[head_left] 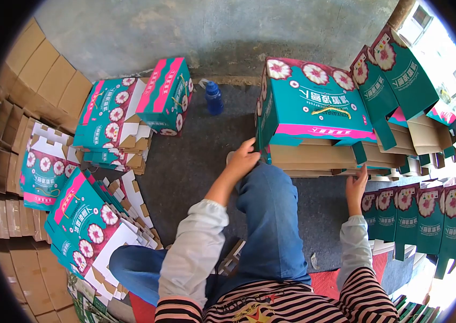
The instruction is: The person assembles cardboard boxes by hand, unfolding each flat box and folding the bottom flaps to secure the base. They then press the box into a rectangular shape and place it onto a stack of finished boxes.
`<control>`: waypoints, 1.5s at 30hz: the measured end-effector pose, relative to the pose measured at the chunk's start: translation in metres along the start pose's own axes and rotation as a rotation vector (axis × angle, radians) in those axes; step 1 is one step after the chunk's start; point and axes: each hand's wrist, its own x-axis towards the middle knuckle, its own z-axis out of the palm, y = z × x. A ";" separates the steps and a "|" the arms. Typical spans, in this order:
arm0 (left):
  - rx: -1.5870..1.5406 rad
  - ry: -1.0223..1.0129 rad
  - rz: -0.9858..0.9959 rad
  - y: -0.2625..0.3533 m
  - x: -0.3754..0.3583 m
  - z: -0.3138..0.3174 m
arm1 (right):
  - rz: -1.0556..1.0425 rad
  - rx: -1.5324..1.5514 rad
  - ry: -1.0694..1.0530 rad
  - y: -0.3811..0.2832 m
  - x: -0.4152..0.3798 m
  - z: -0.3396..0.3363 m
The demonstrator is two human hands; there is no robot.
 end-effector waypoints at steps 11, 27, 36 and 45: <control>0.696 -0.212 0.018 0.045 -0.203 -0.104 | 0.153 -0.035 -1.309 0.020 -0.217 0.055; 1.218 0.398 -0.264 0.011 -0.329 -0.214 | 0.075 -0.077 -1.526 -0.056 -0.219 0.013; 1.216 0.366 -0.359 0.017 -0.323 -0.213 | 0.020 -0.129 -1.539 -0.032 -0.235 0.018; 1.232 0.436 -0.277 0.021 -0.329 -0.206 | -0.048 -0.019 -1.519 -0.007 -0.243 0.034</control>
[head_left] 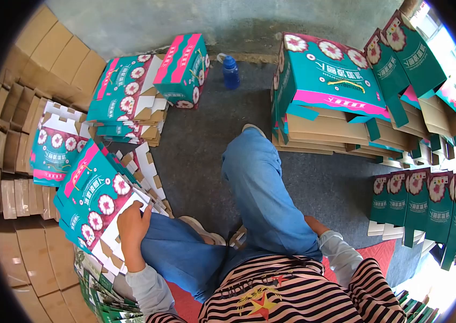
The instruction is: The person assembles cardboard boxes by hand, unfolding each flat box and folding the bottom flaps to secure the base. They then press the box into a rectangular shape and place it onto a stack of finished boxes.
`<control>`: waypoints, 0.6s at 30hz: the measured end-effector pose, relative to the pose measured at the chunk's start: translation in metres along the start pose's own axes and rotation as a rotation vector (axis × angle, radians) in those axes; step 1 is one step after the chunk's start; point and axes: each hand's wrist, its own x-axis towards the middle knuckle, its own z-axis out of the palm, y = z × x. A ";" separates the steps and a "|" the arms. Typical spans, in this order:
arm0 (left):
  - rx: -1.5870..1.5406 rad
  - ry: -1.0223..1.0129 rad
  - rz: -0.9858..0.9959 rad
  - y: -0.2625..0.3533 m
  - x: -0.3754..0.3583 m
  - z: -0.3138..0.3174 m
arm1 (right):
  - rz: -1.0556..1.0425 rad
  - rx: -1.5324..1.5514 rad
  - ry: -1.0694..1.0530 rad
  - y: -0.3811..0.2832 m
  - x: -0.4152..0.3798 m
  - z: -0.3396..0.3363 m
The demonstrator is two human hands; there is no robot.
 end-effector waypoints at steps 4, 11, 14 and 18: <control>0.009 0.008 -0.003 -0.002 -0.002 -0.001 | 0.038 -0.109 -0.012 0.000 0.007 0.000; 0.005 0.019 -0.014 -0.004 -0.004 -0.004 | -0.094 -0.039 0.202 0.012 0.014 -0.002; 0.015 0.013 -0.007 -0.002 -0.001 -0.002 | 0.052 0.271 0.155 0.012 0.028 -0.022; -0.113 0.018 -0.089 0.005 -0.001 -0.007 | 0.058 0.393 0.198 0.026 0.058 -0.034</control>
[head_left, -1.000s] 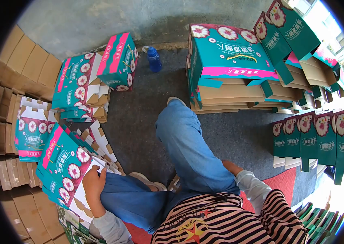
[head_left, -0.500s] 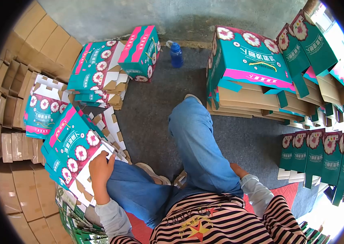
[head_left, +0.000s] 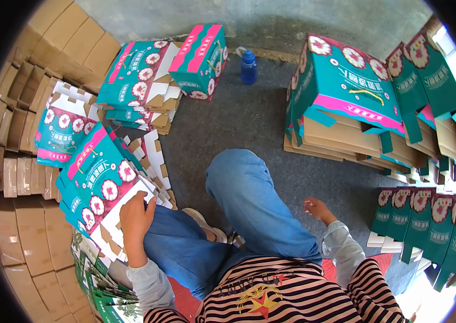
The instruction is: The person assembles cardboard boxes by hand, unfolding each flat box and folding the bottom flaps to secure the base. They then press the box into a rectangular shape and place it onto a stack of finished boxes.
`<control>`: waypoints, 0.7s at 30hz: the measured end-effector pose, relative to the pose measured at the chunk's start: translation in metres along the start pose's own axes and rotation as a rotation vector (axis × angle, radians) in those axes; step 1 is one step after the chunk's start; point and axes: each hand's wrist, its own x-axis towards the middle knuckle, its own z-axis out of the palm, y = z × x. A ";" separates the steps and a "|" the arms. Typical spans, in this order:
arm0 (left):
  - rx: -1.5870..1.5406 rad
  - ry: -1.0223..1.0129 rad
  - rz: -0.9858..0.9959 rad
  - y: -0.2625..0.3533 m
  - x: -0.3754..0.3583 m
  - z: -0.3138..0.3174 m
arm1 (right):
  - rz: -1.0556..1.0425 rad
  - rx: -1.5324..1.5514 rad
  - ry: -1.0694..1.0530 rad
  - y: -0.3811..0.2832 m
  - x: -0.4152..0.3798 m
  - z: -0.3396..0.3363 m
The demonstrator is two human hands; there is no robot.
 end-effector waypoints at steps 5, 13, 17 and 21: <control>-0.947 0.377 -0.288 -0.022 -0.008 -0.014 | -0.026 0.006 -0.092 -0.044 0.015 -0.006; -0.857 -0.024 -0.865 -0.190 -0.094 0.143 | -0.110 -0.255 -0.091 -0.098 0.008 0.015; -1.195 0.083 -1.052 -0.226 -0.118 0.214 | -0.047 -0.112 -0.138 -0.040 0.019 0.014; -1.506 0.335 -1.105 -0.257 -0.104 0.235 | 0.014 -0.246 -0.119 -0.020 0.016 0.002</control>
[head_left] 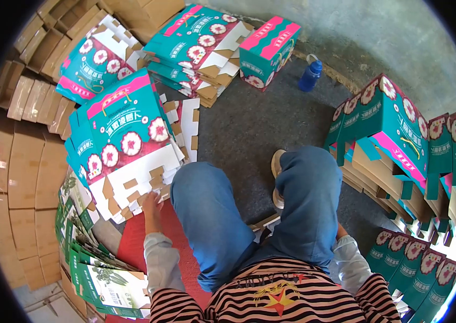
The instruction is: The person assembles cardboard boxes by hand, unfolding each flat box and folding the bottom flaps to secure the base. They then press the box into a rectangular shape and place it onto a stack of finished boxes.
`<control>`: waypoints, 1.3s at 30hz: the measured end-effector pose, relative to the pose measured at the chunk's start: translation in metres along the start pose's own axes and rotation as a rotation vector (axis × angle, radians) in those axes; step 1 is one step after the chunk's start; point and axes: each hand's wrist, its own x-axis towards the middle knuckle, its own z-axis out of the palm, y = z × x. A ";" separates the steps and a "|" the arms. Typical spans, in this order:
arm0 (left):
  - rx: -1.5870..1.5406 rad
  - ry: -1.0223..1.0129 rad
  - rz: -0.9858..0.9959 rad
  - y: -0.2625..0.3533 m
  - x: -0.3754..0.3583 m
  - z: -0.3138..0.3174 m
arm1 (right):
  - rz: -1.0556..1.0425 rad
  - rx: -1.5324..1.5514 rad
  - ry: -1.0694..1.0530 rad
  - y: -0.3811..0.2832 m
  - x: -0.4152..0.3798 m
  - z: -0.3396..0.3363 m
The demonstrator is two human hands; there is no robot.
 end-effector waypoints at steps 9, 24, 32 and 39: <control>-0.416 0.025 -0.115 0.016 0.053 0.000 | 0.074 -0.045 0.069 -0.030 -0.042 -0.017; -0.615 -0.105 -0.096 0.086 0.045 0.028 | 0.023 0.001 0.194 -0.023 -0.056 -0.026; -0.541 -0.523 0.097 0.224 -0.026 0.096 | -0.597 -0.073 0.868 -0.228 -0.087 -0.076; -0.625 -0.775 0.188 0.295 -0.141 0.214 | -1.058 0.155 0.437 -0.412 -0.124 -0.077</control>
